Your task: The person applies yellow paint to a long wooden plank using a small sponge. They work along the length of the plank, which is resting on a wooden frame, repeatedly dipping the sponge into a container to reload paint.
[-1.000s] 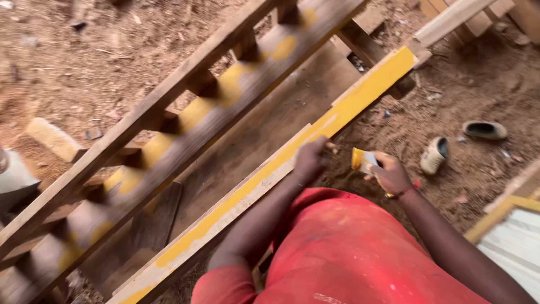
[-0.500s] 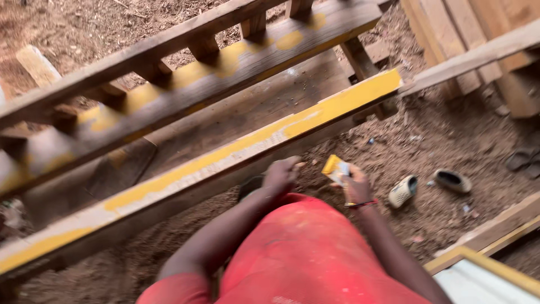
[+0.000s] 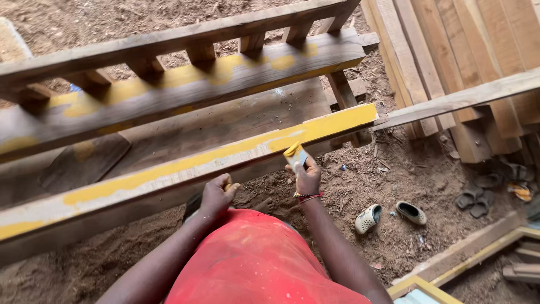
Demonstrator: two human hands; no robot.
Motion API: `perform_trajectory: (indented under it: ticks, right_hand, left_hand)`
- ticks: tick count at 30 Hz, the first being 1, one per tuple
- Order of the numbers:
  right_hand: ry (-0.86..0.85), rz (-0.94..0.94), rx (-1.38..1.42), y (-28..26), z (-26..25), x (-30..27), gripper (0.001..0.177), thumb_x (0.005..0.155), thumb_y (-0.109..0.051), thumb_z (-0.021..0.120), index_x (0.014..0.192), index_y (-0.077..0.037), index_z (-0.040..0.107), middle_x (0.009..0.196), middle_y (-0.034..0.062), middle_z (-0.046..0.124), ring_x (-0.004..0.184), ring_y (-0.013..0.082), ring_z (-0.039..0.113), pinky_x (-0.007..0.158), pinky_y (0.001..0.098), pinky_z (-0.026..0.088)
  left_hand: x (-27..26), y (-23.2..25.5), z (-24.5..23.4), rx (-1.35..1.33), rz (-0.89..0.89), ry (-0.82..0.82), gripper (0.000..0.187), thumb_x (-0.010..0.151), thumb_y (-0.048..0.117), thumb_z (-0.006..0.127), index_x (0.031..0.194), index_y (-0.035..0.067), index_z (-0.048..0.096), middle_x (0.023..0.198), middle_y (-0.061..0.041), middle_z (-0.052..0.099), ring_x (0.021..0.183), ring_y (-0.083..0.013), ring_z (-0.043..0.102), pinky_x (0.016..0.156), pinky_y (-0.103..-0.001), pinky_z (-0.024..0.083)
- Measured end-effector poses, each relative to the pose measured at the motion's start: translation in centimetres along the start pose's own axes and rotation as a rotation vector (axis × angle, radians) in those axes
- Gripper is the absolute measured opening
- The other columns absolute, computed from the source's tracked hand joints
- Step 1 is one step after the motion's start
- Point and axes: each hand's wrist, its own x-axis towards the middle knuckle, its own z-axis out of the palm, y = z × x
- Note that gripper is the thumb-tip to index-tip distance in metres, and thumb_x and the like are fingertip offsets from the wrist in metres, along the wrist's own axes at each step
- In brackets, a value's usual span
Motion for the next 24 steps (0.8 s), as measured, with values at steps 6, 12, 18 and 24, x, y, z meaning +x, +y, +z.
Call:
perform_trajectory:
  ticks: [6,12,18,24]
  right_hand:
    - [-0.07,-0.737,-0.874,-2.6,1.4,0.1,0.047,0.087,0.011,0.054,0.127,-0.003,0.073,0.121,0.0179,0.073,0.113,0.0348,0.071,0.1,0.0427,0.057]
    - [-0.245,-0.884,-1.187,-1.7,3.9,-1.3,0.04,0.084,0.003,0.057,0.121,-0.003,0.071,0.122,0.0188,0.07,0.116,0.0365,0.064,0.103,0.0445,0.053]
    - [-0.49,-0.373,-1.806,-3.9,4.3,-3.5,0.022,0.093,-0.008,0.059,0.11,0.0,0.07,0.095,0.0163,0.065,0.089,0.0285,0.063,0.074,0.0395,0.057]
    - [-0.074,-0.437,-1.641,-5.8,2.4,4.9,0.031,0.086,0.002,0.058,0.111,-0.006,0.075,0.098,0.0179,0.07,0.094,0.0347,0.068,0.088,0.0429,0.056]
  left_hand:
    - [2.4,2.0,-2.2,0.089,0.188,-0.27,0.029,0.085,0.017,0.076,0.083,0.004,0.05,0.067,-0.015,0.055,0.061,-0.0278,0.051,0.059,-0.039,0.047]
    - [5.5,1.8,-4.3,0.118,0.249,-0.555,0.016,0.087,0.017,0.072,0.091,0.006,0.061,0.082,-0.019,0.069,0.077,-0.0347,0.066,0.07,-0.044,0.052]
    - [6.7,-0.2,-4.9,0.128,0.306,-0.837,0.007,0.089,0.011,0.059,0.093,0.007,0.062,0.086,-0.019,0.07,0.083,-0.0387,0.067,0.074,-0.047,0.053]
    - [6.9,-0.8,-5.1,0.144,0.406,-0.933,0.008,0.088,0.01,0.059,0.094,0.006,0.062,0.09,-0.02,0.069,0.089,-0.0416,0.066,0.075,-0.049,0.052]
